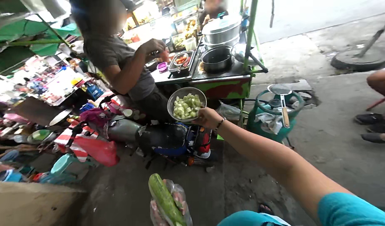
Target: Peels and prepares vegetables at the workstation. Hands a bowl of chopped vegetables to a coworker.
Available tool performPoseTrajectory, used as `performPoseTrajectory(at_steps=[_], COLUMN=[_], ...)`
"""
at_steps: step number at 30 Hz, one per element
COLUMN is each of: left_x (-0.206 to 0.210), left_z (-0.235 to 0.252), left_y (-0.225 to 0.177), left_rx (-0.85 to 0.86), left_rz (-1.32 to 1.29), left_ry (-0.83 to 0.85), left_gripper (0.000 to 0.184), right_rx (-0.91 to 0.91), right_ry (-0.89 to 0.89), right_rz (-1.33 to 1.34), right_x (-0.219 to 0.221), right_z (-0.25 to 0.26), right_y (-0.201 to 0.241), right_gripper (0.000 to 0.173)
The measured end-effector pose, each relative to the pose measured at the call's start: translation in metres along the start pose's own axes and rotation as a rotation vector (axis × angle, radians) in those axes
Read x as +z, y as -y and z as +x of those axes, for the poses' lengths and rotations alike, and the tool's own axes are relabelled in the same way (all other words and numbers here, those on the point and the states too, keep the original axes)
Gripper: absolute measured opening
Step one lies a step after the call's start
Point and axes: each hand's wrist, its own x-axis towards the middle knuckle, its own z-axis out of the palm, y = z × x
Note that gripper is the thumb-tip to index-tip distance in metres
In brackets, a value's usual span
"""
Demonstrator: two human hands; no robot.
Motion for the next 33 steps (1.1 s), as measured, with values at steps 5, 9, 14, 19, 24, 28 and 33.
performPoseTrajectory(at_steps=[5,9,14,19,24,28,33], left_x=[0.008,0.012,0.032,0.075,0.135,0.201,0.276], left_z=[0.022,0.045,0.059,0.063,0.051,0.014,-0.053], left_y=[0.012,0.032,0.069,0.125,0.221,0.312,0.426], left_rx=[-0.123,-0.249,-0.362,-0.593,-0.789,-0.950,-1.069], left_rz=[-0.119,-0.124,-0.047,-0.106,-0.057,0.021,-0.021], left_ry=[0.020,0.112,0.207,0.277,0.395,0.472,0.589], left_gripper=[0.067,0.069,0.071,0.064,0.066,0.067,0.068], right_rx=[0.056,0.083,0.069,0.021,-0.098,-0.197,-0.243], right_ry=[-0.066,-0.238,-0.424,-0.711,-0.923,-1.075,-1.229], right_rz=[0.052,0.064,0.148,0.314,0.495,0.600,0.635], right_x=[-0.072,-0.153,-0.264,-0.355,-0.418,-0.462,-0.529], right_z=[-0.035,-0.094,-0.196,-0.322,-0.466,-0.580,-0.689], right_y=[-0.020,-0.043,-0.085,-0.123,-0.155,-0.175,-0.181], right_gripper=[0.050,0.051,0.060,0.063,0.060,0.060,0.062])
